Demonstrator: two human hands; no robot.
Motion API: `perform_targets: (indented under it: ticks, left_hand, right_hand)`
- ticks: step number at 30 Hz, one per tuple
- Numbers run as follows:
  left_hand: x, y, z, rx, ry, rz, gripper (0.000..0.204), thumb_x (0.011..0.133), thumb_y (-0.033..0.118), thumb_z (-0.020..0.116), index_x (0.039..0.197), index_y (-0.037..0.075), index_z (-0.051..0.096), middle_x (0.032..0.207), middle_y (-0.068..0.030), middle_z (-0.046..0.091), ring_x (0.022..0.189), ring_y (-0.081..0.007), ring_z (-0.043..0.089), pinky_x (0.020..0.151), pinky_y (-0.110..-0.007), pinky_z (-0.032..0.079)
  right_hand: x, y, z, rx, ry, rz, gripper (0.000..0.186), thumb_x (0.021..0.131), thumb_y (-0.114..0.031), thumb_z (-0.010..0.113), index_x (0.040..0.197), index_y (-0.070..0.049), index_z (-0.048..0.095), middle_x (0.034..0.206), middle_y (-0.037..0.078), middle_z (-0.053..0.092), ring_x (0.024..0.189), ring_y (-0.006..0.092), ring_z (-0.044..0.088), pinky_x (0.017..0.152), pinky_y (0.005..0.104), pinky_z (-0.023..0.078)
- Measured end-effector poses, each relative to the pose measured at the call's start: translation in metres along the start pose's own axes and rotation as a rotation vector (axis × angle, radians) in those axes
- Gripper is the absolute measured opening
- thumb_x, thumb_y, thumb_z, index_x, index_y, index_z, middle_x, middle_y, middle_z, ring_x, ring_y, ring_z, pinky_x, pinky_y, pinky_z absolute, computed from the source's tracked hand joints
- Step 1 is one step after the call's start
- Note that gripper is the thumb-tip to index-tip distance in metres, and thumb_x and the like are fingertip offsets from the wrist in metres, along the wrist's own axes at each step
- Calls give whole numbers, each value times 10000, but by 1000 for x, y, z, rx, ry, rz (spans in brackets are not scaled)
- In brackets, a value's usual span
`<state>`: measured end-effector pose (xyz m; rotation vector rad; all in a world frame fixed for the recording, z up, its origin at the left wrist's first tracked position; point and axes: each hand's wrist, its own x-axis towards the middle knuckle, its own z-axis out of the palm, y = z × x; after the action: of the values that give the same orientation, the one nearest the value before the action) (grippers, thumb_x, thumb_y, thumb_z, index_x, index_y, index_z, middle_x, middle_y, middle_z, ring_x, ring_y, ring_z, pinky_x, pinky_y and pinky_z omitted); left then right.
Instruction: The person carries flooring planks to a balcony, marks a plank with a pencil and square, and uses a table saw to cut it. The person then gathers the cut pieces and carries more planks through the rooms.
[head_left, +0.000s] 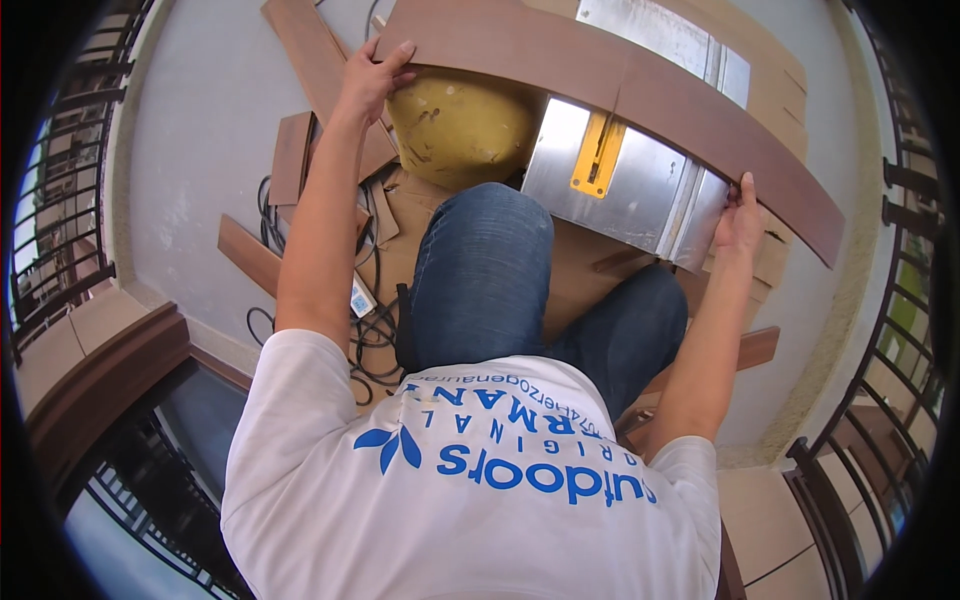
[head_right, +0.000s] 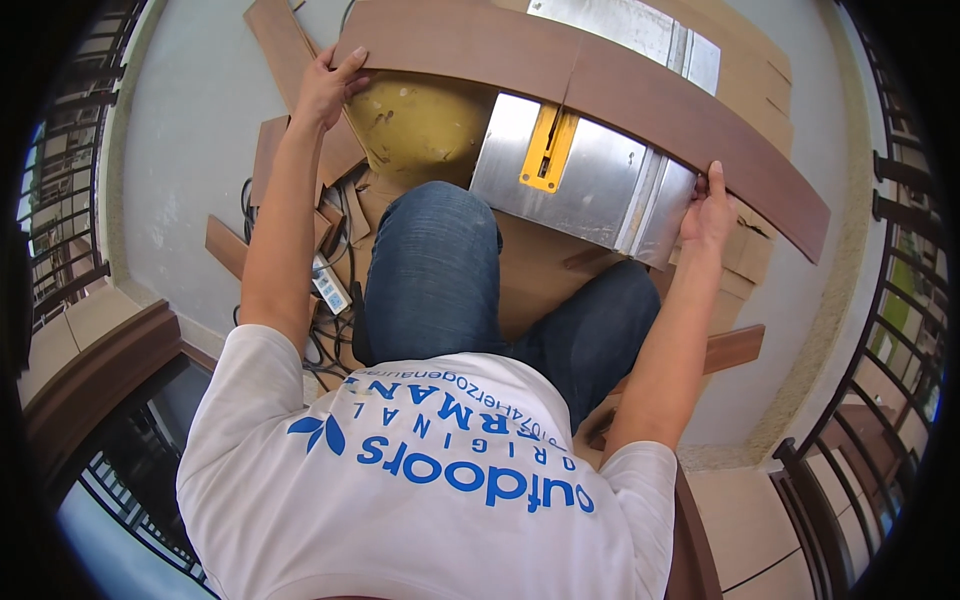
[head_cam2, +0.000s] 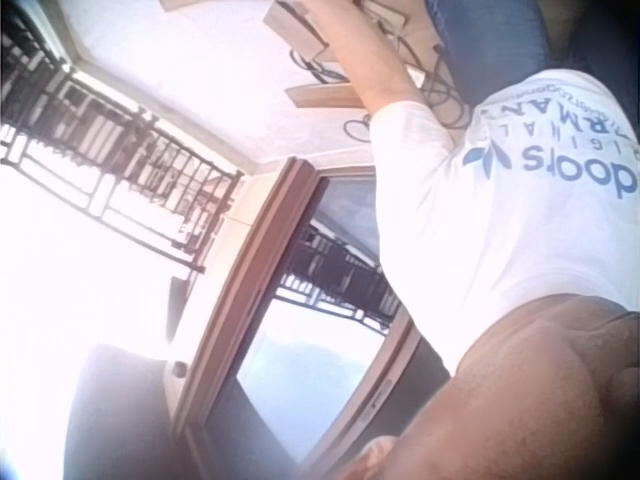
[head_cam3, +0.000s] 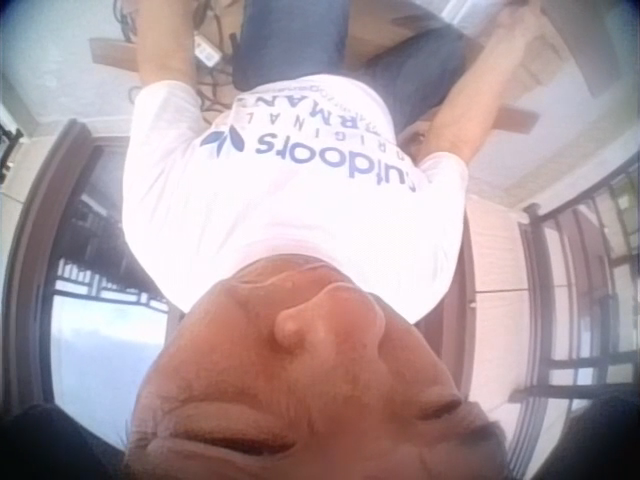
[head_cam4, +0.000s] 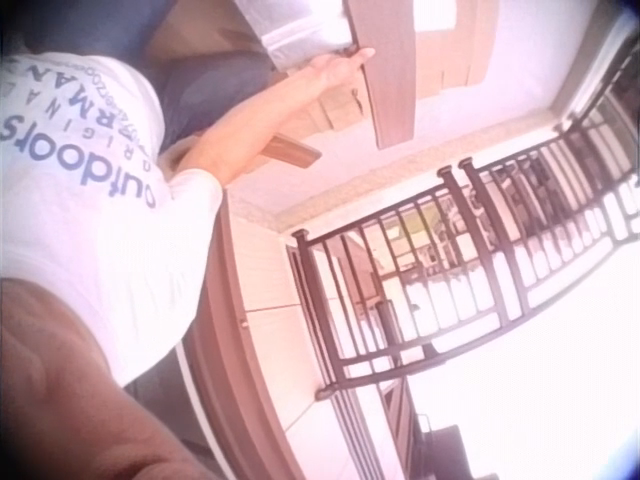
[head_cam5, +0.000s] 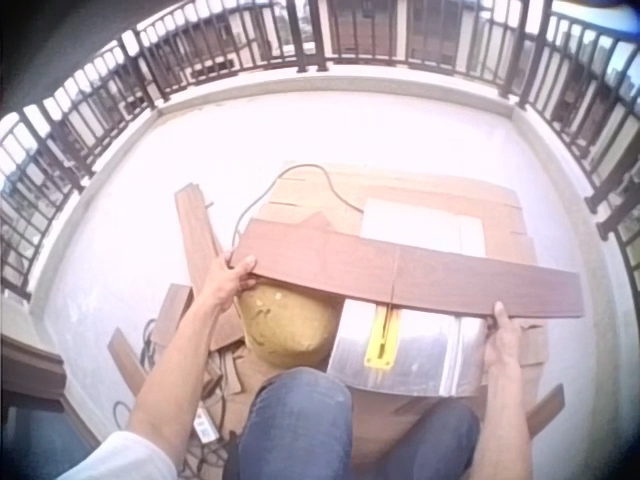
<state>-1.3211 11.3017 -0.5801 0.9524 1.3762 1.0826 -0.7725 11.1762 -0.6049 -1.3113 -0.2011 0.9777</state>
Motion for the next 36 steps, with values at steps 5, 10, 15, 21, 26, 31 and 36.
perform_targets:
  ticks: [5,10,15,21,26,31,36]
  left_hand:
    - [-6,-1,-1,28,29,-9,560,892,253,785,1346,20,556,1156,-49,648,869,-101,642,690,-192,571]
    - [-12,0,-3,37,36,-14,551,888,261,789,1337,32,568,1150,-35,649,869,-96,641,668,-182,555]
    - [-17,0,-5,28,23,-28,522,895,261,780,1316,29,578,1137,-29,655,868,-94,648,661,-182,551]
    - [-22,-2,-5,20,22,-29,512,898,258,776,1311,28,580,1116,-28,660,860,-93,652,673,-186,559]
    - [-27,-5,-10,27,29,-25,501,899,258,774,1303,28,586,1108,-28,662,861,-94,653,685,-185,562]
    - [-29,-7,-13,33,30,-39,497,899,253,774,1299,25,587,1109,-31,663,862,-97,654,690,-182,566]
    - [-33,-7,-13,27,44,-46,513,897,244,776,1317,24,579,1114,-39,666,851,-104,665,697,-190,575]
  right_hand:
    - [-5,2,-6,-13,19,21,184,932,-132,725,1095,-98,646,881,-35,621,713,96,521,636,247,438]
    - [-11,2,-10,-21,2,18,193,933,-131,725,1105,-103,641,889,-42,624,718,91,527,638,243,436]
    - [-18,2,-14,-30,-19,-13,174,939,-123,717,1097,-102,648,901,-38,632,721,90,528,656,240,441]
    - [-24,3,-22,-30,-23,-19,270,933,-107,721,1186,-71,633,1027,0,650,832,121,555,784,264,488]
    - [-30,2,-24,-21,-33,27,256,934,-108,720,1171,-63,636,1013,3,649,819,119,552,777,264,490]
    - [-41,0,-19,-9,-24,36,233,935,-112,720,1150,-60,645,977,-2,647,804,116,544,770,261,485]
    - [-46,0,-20,-41,-3,25,151,949,-151,713,1070,-80,655,874,-30,616,733,89,512,679,244,451]
